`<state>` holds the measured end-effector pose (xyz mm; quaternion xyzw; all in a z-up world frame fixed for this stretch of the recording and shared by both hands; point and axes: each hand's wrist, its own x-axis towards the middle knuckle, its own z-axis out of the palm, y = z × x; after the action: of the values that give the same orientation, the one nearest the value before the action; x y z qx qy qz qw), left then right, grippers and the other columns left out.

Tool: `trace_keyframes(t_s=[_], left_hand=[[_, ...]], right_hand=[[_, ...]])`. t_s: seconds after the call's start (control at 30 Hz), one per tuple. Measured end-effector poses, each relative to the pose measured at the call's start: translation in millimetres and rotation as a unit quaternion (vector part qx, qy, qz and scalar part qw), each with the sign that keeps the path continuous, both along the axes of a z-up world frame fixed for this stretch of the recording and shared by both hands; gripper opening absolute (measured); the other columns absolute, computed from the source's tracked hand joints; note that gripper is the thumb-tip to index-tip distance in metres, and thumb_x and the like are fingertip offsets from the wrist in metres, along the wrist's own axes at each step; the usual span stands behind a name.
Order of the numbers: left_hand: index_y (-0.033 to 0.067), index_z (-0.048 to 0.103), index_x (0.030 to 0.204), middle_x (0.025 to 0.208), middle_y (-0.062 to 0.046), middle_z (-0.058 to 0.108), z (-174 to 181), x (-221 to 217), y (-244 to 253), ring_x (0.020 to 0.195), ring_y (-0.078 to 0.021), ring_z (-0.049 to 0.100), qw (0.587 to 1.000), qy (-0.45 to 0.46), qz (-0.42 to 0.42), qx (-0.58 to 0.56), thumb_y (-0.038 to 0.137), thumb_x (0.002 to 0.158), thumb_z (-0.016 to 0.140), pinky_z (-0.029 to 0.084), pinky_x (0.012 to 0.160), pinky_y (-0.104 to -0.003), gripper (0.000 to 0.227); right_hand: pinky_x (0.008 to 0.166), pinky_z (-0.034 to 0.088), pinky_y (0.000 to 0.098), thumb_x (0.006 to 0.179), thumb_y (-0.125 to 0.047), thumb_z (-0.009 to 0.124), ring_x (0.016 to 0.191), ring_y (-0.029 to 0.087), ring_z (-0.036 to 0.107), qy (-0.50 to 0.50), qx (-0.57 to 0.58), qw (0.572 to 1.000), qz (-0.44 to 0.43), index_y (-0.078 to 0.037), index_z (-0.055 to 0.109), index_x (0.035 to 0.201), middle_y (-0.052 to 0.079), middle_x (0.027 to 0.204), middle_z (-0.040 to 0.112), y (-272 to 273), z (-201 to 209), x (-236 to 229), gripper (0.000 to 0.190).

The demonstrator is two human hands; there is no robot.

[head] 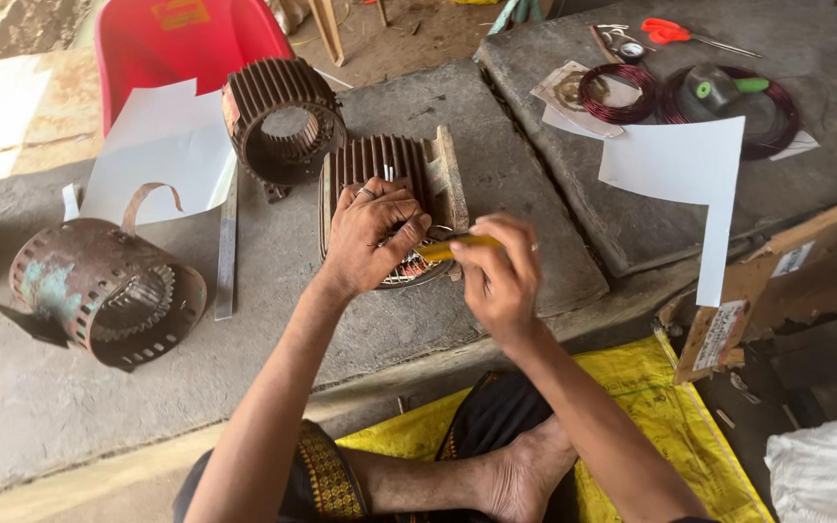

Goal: The person sits on the floor and uses a yellow plastic tool to scrape and clean the ends of wires protruding from a motor stator. They repeatedly scrape the wire ends and then use their fingers to twist and bundle the wires together.

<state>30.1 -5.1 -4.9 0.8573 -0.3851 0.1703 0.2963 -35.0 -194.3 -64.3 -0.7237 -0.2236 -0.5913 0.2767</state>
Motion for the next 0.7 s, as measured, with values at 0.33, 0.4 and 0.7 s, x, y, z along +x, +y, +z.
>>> trace_keyframes(t_s=[0.33,0.4,0.7], left_hand=[[0.0196,0.078,0.087,0.093,0.010,0.072,9,2,9,0.116,-0.0118,0.052,0.992,0.119,-0.020,0.046,0.041,0.099,0.060,0.028,0.104,-0.037,0.031],[0.0212,0.079,0.091,0.098,0.010,0.071,12,4,11,0.114,-0.0128,0.051,0.993,0.101,-0.045,0.029,0.042,0.095,0.063,0.028,0.101,-0.037,0.027],[0.0268,0.082,0.101,0.109,0.010,0.073,4,11,14,0.119,-0.0168,0.050,0.993,0.080,-0.076,0.037,0.045,0.088,0.066,0.027,0.100,-0.039,0.028]], right_hand=[[0.075,0.056,0.0360,0.092,0.007,0.065,0.083,0.019,0.069,0.020,0.090,0.992,0.088,-0.009,0.062,0.087,0.006,0.086,0.069,0,28,-18,0.017],[0.074,0.058,0.0360,0.091,0.008,0.064,0.083,0.018,0.069,0.006,0.072,0.992,0.104,-0.009,0.062,0.085,0.006,0.085,0.069,12,28,-11,0.018],[0.076,0.061,0.0314,0.093,0.004,0.067,0.087,0.020,0.070,0.009,0.059,0.994,0.096,-0.005,0.065,0.081,0.011,0.090,0.070,24,19,-22,0.016]])
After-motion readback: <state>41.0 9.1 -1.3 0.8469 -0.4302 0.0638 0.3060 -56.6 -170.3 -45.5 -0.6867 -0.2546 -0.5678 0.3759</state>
